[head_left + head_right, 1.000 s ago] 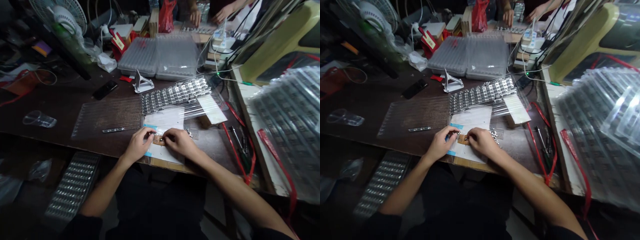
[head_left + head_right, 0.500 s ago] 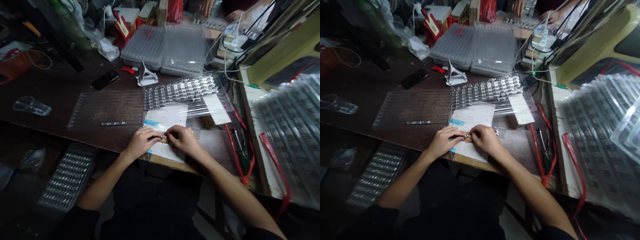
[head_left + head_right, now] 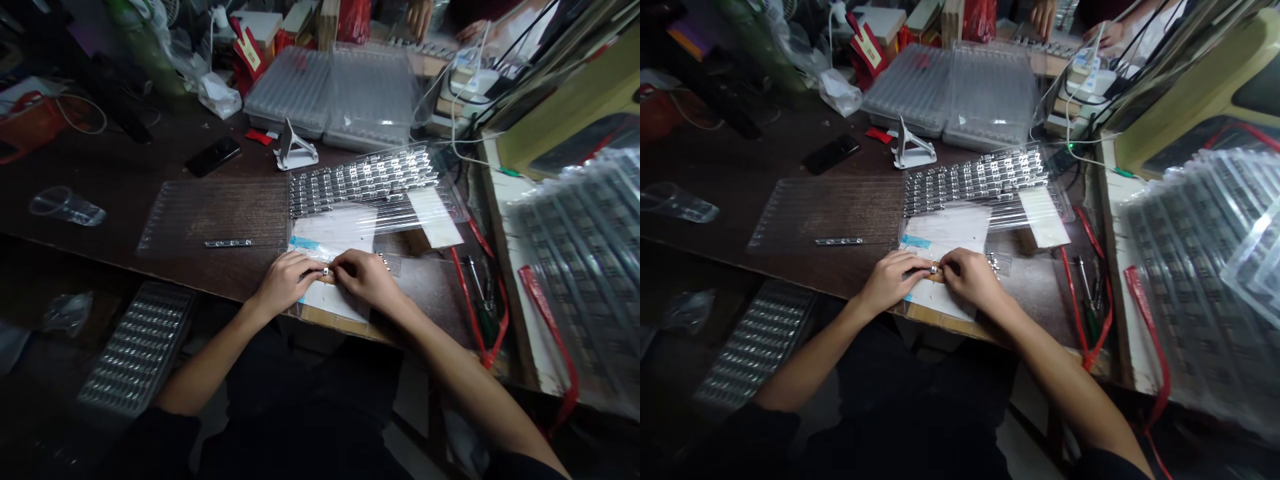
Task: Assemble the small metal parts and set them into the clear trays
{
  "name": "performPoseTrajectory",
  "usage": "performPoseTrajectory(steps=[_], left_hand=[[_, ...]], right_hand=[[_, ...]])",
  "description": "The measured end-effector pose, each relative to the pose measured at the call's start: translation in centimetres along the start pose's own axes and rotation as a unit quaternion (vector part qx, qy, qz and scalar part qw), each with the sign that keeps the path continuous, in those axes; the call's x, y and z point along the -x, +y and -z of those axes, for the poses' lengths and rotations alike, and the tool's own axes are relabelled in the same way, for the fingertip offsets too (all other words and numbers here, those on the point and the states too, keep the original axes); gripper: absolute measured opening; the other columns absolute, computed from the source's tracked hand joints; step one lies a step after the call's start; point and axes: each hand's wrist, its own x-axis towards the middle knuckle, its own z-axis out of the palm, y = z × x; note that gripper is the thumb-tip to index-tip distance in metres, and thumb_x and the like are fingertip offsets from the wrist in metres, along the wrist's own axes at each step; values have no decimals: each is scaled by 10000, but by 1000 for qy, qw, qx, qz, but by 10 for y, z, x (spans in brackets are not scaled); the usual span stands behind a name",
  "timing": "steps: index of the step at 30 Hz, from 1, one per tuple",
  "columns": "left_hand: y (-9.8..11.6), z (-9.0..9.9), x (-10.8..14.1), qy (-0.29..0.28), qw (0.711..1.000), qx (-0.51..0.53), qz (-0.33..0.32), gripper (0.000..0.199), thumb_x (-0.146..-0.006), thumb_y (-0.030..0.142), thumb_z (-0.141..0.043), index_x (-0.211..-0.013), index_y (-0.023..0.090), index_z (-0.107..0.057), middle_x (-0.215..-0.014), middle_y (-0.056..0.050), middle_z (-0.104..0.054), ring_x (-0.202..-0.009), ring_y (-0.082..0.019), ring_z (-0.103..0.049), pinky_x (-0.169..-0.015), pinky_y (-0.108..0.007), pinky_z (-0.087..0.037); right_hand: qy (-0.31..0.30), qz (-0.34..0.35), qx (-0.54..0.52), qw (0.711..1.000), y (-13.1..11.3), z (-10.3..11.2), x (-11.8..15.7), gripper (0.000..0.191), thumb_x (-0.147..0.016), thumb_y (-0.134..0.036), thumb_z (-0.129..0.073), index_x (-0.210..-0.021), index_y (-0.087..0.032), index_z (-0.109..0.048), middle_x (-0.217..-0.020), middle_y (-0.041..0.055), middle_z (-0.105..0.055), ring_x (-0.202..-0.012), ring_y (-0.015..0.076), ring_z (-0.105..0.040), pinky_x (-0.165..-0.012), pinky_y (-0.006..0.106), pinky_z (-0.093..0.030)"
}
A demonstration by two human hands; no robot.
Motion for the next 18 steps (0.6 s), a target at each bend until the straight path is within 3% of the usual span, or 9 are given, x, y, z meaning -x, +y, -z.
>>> performPoseTrajectory(steps=[6, 10, 12, 15, 18], left_hand=[[1, 0, 0, -6, 1000, 23, 7, 92, -913, 224, -625, -960, 213, -703, -953, -54, -745, -923, -210, -670, -853, -362, -509], [0, 2, 2, 75, 995, 13, 68, 100, -926, 253, -604, -951, 214, -692, -969, -54, -739, -942, -205, -666, -883, -351, -508], [-2, 3, 3, 78, 992, -18, 95, 87, -918, 241, -607, -956, 216, -682, -982, -51, -734, -958, -215, -655, -888, -361, -499], [-5, 2, 4, 34, 993, -62, 95, 81, -885, 227, -643, -961, 219, -672, -991, -46, -725, -974, -235, -632, -885, -378, -483], [-5, 2, 4, 34, 993, -66, 91, 80, -890, 233, -640, -960, 214, -673, -987, -43, -724, -970, -232, -629, -877, -370, -481]], right_hand=[[4, 10, -1, 1000, 1, -2, 0, 168, -833, -96, -574, -890, -168, -714, -876, 59, -740, -804, 168, -674, -765, 285, -508], [0, 46, -18, 999, 1, -3, 1, 201, -858, -79, -555, -931, -172, -717, -922, 62, -734, -843, 169, -673, -785, 283, -508], [-13, 76, -15, 997, -1, -4, 2, 197, -888, -86, -544, -953, -173, -710, -937, 68, -721, -858, 170, -662, -789, 281, -509], [-35, 116, 90, 989, -9, -7, 6, 182, -942, -141, -530, -1019, -174, -692, -949, 91, -686, -868, 197, -624, -781, 309, -500], [-58, 136, 203, 968, -18, -12, 11, 202, -972, -161, -500, -1079, -158, -671, -981, 121, -657, -884, 222, -589, -782, 340, -482]])
